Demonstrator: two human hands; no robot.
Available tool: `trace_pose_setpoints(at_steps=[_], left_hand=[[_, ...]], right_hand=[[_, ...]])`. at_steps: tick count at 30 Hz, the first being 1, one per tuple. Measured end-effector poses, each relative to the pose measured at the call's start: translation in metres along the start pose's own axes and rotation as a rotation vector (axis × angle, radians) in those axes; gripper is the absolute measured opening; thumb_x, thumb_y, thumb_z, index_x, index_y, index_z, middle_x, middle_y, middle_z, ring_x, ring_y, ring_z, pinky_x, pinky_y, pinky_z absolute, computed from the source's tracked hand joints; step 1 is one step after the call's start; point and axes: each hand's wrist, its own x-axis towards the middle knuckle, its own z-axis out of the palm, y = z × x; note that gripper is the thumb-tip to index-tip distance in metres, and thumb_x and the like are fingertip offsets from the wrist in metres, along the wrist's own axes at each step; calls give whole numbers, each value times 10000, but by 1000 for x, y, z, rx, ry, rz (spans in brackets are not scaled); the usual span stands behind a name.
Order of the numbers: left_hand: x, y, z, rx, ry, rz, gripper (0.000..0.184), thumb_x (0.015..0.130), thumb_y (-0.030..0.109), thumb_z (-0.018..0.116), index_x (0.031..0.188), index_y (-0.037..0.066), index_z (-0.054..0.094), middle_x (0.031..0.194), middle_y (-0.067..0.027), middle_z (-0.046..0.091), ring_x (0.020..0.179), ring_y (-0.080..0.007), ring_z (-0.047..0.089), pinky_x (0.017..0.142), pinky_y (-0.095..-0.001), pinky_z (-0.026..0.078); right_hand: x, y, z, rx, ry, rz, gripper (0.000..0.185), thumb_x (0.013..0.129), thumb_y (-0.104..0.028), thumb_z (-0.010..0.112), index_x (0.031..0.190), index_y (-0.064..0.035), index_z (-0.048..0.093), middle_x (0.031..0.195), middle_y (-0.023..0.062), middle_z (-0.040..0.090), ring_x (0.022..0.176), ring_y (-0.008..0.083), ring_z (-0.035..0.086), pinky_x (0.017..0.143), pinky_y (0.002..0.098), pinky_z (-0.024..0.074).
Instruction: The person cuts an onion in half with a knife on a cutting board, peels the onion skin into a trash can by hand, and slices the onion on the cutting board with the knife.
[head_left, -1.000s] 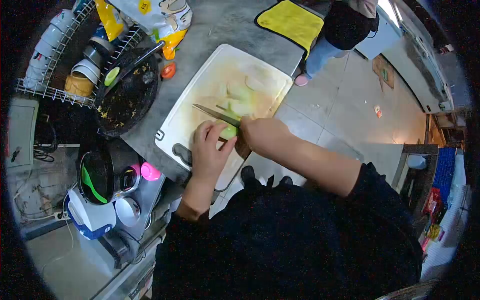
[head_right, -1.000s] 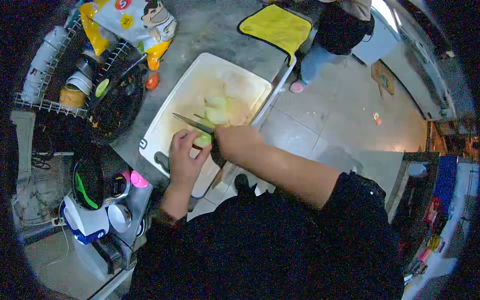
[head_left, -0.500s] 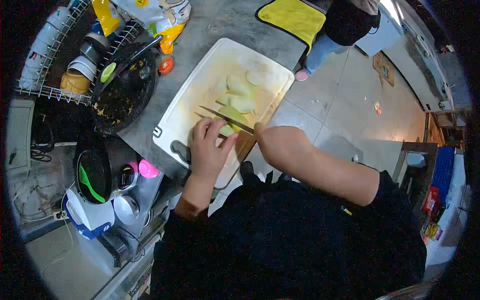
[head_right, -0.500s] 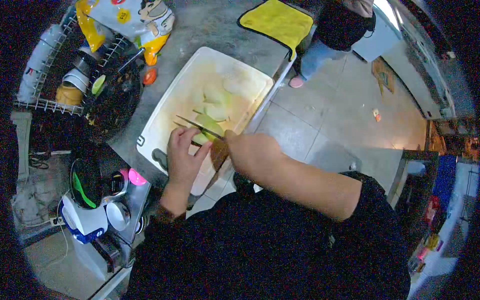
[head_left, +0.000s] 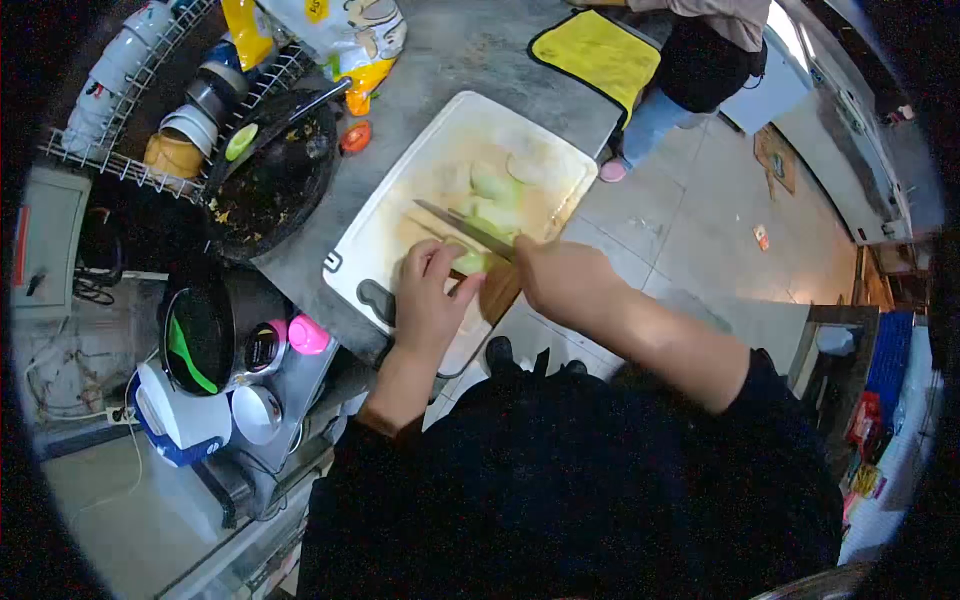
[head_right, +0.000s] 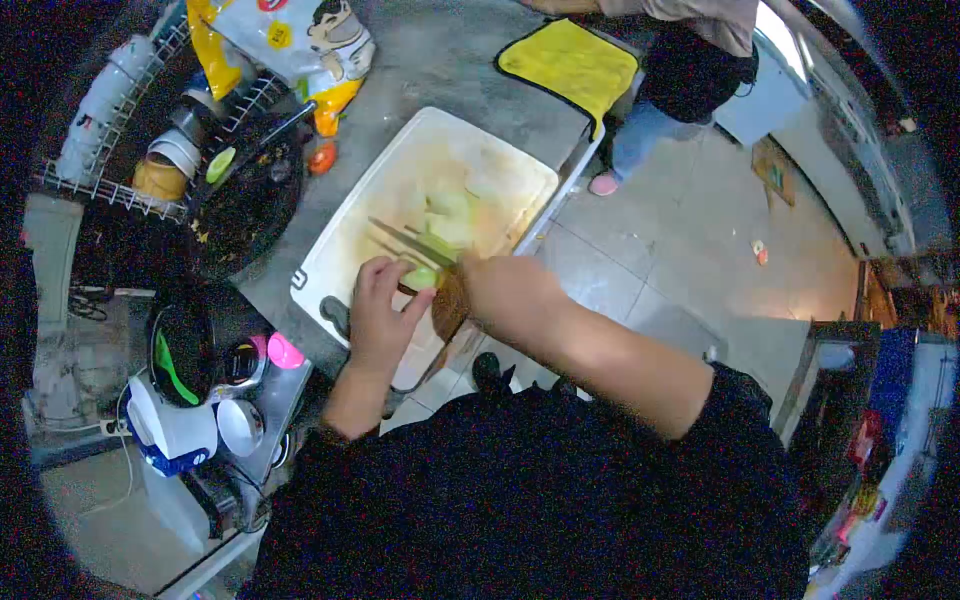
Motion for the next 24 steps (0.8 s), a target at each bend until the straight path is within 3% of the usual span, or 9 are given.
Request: trace_pose_setpoints(at_steps=[2,5,14,24], left_hand=[[2,2,-1,-26,-11,4,385,722,197,806,1048,87,634,1059,-115,544,964,-332,551,840,-437,459],[1,2,-1,13,-4,26,391,721,198,807,1055,89,633,1065,-116,543,955,-331,555,840,-436,462],[2,1,-3,-75,-52,-33,391,725,165,796,1072,93,631,1084,-122,544,976,-325,561,855,-422,467],[-5,3,-20,-61,-111,-19,375,725,148,796,1054,66,637,1075,-123,546,997,-324,551,842,-415,465]], right_hand=[[-7,-2,-5,-20,49,-9,149,893,-137,497,966,-9,523,695,195,650,656,380,657,543,498,497],[-14,-3,-10,-32,-92,12,145,887,-125,496,959,-2,522,688,199,647,645,380,655,536,499,495],[-7,-23,6,-29,-109,87,171,867,-102,507,1001,5,504,718,196,662,661,379,670,539,479,514],[-11,-41,8,-29,-285,215,191,875,-98,509,1041,-8,483,746,189,674,715,371,685,561,466,532]])
